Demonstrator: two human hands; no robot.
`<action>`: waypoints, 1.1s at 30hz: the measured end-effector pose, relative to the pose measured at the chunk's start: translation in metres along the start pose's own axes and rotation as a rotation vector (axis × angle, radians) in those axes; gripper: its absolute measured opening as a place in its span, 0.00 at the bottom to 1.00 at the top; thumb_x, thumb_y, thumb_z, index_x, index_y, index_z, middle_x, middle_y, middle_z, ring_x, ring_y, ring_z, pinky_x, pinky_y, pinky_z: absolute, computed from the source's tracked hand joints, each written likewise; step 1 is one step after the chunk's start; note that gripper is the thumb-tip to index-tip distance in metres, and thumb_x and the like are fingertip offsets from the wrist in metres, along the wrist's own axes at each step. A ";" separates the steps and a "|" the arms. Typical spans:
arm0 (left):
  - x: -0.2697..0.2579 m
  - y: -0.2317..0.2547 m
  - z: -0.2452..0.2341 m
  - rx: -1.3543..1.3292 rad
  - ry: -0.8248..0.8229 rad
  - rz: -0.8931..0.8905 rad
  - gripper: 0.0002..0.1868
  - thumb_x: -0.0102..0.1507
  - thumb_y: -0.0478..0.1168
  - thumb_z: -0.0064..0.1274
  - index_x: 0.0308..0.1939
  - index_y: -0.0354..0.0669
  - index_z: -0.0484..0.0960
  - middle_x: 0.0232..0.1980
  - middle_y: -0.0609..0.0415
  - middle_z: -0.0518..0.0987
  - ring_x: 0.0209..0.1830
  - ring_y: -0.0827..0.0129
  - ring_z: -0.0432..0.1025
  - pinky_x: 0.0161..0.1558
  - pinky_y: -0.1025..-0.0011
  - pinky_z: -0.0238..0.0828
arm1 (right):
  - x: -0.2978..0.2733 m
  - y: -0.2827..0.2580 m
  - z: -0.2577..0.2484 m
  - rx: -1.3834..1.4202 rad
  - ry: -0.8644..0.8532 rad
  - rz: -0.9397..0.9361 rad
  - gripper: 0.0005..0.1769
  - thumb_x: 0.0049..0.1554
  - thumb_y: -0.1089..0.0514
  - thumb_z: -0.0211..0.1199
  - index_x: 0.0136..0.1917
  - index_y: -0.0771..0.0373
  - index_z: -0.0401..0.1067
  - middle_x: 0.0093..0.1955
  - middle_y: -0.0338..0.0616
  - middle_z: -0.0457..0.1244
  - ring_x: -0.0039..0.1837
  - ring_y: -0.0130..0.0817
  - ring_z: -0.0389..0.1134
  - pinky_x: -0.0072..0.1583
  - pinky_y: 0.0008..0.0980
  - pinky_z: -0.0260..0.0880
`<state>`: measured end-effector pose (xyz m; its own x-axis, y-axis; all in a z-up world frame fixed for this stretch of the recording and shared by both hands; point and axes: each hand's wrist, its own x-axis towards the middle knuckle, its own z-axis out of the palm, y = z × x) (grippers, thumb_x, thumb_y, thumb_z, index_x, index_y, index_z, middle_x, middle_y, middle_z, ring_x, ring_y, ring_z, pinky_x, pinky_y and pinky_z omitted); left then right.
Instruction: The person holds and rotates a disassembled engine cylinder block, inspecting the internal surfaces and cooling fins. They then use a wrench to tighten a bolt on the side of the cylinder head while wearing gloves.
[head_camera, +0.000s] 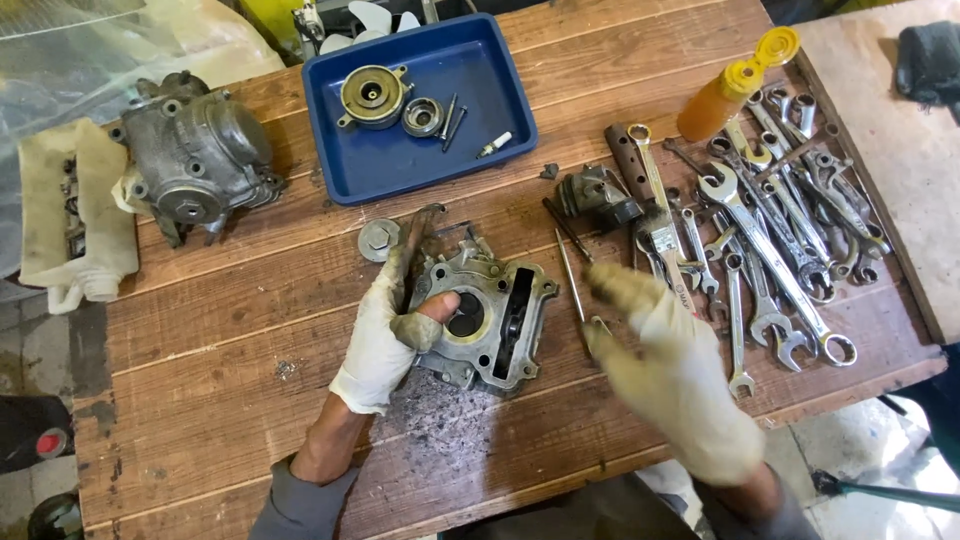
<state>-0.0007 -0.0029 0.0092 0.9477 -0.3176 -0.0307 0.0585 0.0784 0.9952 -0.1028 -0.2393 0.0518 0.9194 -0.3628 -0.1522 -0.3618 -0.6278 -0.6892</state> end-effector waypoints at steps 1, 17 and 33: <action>0.002 0.000 -0.002 0.072 -0.042 0.007 0.45 0.60 0.39 0.61 0.78 0.38 0.57 0.78 0.40 0.62 0.79 0.57 0.55 0.77 0.55 0.50 | -0.005 -0.004 -0.011 -0.179 -0.132 -0.167 0.28 0.52 0.52 0.69 0.67 0.45 0.73 0.65 0.36 0.68 0.59 0.41 0.73 0.56 0.48 0.75; 0.004 -0.001 0.003 0.054 -0.070 -0.070 0.44 0.61 0.39 0.55 0.77 0.30 0.52 0.80 0.39 0.59 0.79 0.55 0.57 0.77 0.60 0.54 | -0.032 -0.022 -0.052 -0.364 -0.433 -0.799 0.33 0.45 0.72 0.56 0.65 0.59 0.70 0.54 0.50 0.71 0.52 0.49 0.75 0.50 0.46 0.77; 0.005 -0.005 0.017 -0.253 0.089 -0.283 0.36 0.58 0.34 0.56 0.72 0.34 0.69 0.63 0.44 0.80 0.58 0.61 0.77 0.61 0.67 0.76 | -0.009 0.038 0.037 0.282 -0.311 -0.418 0.60 0.50 0.15 0.45 0.77 0.62 0.56 0.74 0.57 0.60 0.75 0.51 0.61 0.72 0.51 0.60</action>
<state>-0.0013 -0.0206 0.0051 0.9058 -0.2779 -0.3199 0.3867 0.2337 0.8921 -0.1189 -0.2344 0.0011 0.9926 0.1214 0.0020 0.0570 -0.4514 -0.8905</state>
